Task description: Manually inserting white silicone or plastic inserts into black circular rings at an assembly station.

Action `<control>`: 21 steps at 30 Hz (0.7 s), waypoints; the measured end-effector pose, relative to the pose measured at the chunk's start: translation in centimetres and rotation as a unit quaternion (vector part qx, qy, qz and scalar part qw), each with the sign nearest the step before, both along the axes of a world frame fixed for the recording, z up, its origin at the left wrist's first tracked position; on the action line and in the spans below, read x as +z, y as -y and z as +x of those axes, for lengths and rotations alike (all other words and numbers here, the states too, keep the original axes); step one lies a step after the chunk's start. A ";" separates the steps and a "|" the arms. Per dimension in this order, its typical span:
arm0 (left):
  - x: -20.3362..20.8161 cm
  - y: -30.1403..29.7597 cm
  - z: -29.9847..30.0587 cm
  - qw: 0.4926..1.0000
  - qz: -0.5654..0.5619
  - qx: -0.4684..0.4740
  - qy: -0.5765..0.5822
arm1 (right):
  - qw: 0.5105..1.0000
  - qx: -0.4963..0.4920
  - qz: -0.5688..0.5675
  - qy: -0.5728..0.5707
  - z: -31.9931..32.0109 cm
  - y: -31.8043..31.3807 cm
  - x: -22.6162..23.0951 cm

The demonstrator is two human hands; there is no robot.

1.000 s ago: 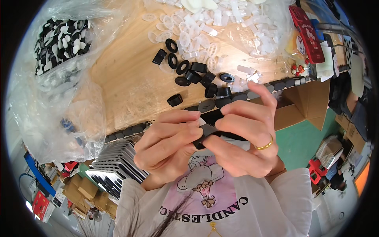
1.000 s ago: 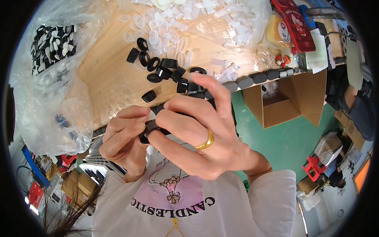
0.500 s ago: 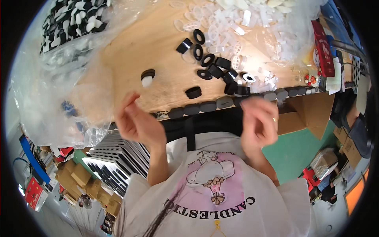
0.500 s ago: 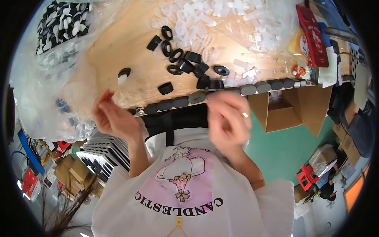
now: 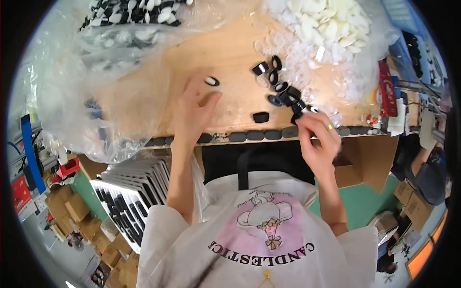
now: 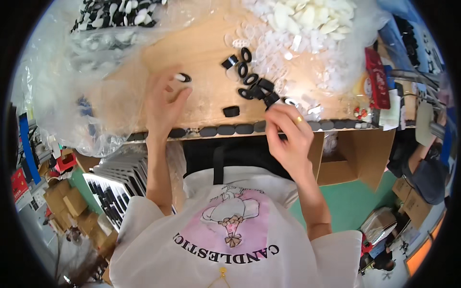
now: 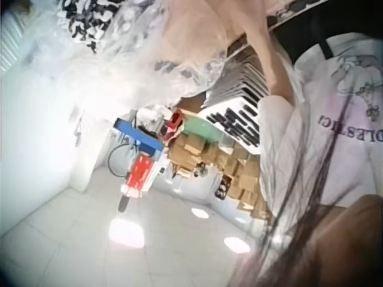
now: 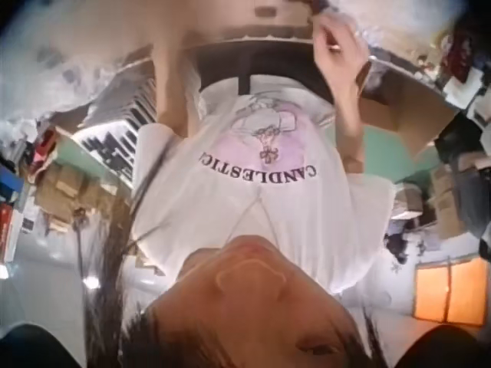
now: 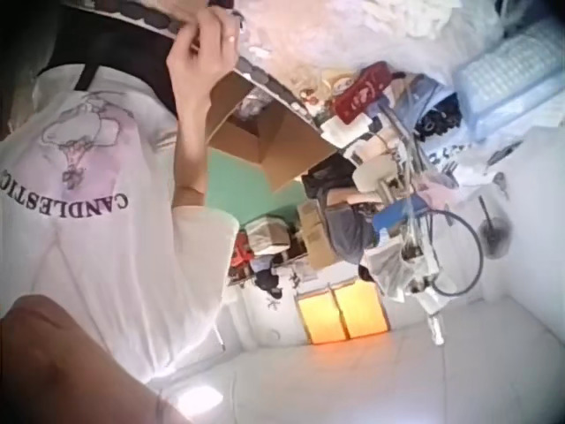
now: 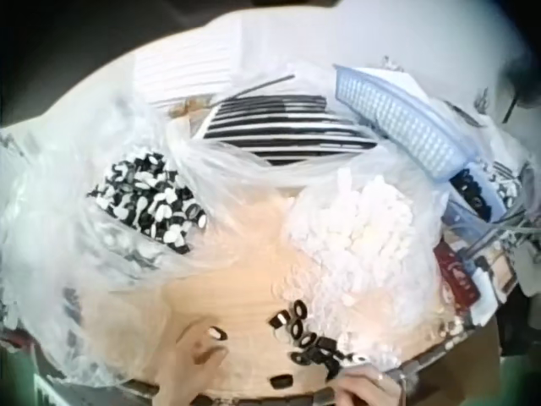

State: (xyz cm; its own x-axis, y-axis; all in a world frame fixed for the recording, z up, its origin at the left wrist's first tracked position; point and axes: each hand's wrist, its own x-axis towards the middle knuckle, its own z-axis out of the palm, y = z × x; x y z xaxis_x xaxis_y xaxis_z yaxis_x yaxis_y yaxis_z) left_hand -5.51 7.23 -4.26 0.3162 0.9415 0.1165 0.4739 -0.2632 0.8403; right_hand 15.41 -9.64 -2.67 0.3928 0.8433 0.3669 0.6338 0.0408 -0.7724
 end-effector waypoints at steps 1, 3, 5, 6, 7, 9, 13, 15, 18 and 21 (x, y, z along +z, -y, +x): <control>-0.6 -0.7 -0.2 0.996 -0.060 -0.056 -0.019 | 1.000 0.004 0.001 -0.001 0.6 -1.3 0.0; -1.1 -0.9 -0.7 0.994 -0.059 -0.091 -0.016 | 1.000 -0.003 -0.015 -0.022 1.3 -3.3 0.5; -0.5 0.4 -0.4 0.998 -0.054 -0.037 0.017 | 0.999 -0.013 -0.027 -0.024 1.5 -4.8 0.9; 0.2 0.8 -0.2 0.998 -0.030 -0.042 0.038 | 0.999 -0.014 -0.027 -0.020 1.8 -5.7 0.8; 0.5 1.2 -0.1 0.998 -0.029 -0.041 0.040 | 0.999 0.032 -0.017 0.038 2.0 -6.6 0.7; 0.8 1.8 -0.1 0.993 -0.038 -0.025 0.106 | 0.992 0.082 -0.009 0.095 1.5 -8.0 0.4; 2.3 3.4 0.2 0.953 -0.139 0.009 0.269 | 0.959 0.125 -0.082 0.240 0.2 -10.0 -1.1; 2.2 4.1 -0.1 0.934 -0.175 -0.007 0.312 | 0.954 0.117 -0.093 0.259 0.1 -10.3 -1.6; 2.1 4.3 -0.2 0.876 -0.260 -0.014 0.407 | 0.986 0.113 -0.072 0.099 -0.4 -9.0 1.5; 1.9 4.6 0.2 0.783 -0.331 -0.065 0.523 | 0.987 0.138 -0.023 -0.074 -0.8 -6.2 5.5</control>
